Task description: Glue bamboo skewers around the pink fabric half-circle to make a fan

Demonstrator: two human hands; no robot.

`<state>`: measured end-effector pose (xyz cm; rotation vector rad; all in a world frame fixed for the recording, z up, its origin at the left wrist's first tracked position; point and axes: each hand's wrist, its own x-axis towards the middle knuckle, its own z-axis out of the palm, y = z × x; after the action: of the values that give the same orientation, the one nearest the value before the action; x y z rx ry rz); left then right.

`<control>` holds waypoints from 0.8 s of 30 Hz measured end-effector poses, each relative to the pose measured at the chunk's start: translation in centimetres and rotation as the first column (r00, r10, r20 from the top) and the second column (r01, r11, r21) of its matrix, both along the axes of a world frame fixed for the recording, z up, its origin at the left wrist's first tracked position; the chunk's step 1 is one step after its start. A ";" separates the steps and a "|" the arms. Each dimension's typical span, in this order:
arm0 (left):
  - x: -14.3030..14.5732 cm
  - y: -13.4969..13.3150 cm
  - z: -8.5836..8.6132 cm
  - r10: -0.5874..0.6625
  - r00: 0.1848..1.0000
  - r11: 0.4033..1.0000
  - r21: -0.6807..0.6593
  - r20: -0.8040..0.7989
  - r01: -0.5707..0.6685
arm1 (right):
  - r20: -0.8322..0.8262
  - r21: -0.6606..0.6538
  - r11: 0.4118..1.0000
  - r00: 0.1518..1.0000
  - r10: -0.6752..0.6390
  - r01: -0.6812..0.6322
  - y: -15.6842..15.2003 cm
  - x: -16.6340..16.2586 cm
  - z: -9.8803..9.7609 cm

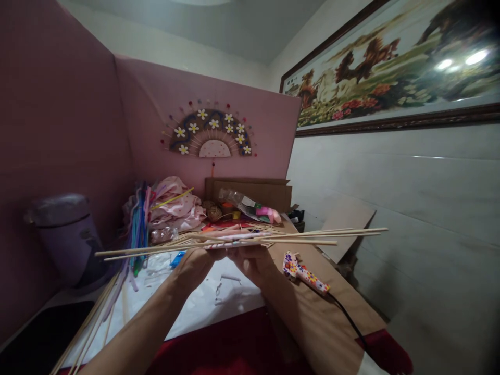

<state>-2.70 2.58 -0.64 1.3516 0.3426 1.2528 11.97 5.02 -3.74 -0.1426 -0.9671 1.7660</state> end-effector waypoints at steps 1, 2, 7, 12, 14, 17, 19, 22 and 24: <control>-0.1 0.1 -0.1 -0.002 1.000 1.000 -0.012 0.014 0.002 | 0.004 0.007 1.000 1.000 0.013 -0.013 0.0 0.0 0.0; -0.3 0.1 -0.2 0.009 1.000 1.000 -0.027 0.024 -0.009 | 0.009 0.015 1.000 1.000 0.020 -0.020 0.0 -0.1 0.0; -0.4 0.0 0.1 0.057 0.997 0.994 -0.101 0.061 -0.050 | 0.034 0.057 0.998 0.999 0.000 -0.002 -0.3 -0.4 0.1; 0.1 0.2 -0.7 -0.042 0.988 0.988 -0.143 0.150 0.064 | 0.083 0.069 0.994 0.993 -0.089 0.084 -1.0 -1.5 0.3; 0.2 0.5 -1.3 -0.052 0.986 0.982 -0.170 0.158 0.079 | 0.117 0.087 0.988 0.984 -0.136 0.126 -1.1 -2.0 0.4; 0.0 0.8 -1.7 -0.006 0.986 0.976 -0.212 0.169 0.043 | 0.189 0.124 0.970 0.954 -0.232 0.211 -1.1 -2.4 0.5; -0.2 1.0 -1.4 0.025 0.976 0.969 -0.247 0.218 0.030 | 0.309 0.132 0.963 0.913 -0.267 0.237 -1.5 -2.4 0.6; -0.8 1.3 -0.8 0.123 0.914 0.957 -0.290 0.386 -0.007 | 0.613 0.210 0.949 0.724 -0.315 0.235 -3.4 -1.3 1.3; -1.2 1.5 -0.4 0.162 0.877 0.949 -0.316 0.453 -0.012 | 0.757 0.451 0.876 0.447 -0.476 0.169 -5.3 0.5 2.0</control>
<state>-3.93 4.08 -1.02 0.7375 0.2383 1.4923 12.47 -0.26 -1.76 -1.0300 -1.7822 1.0714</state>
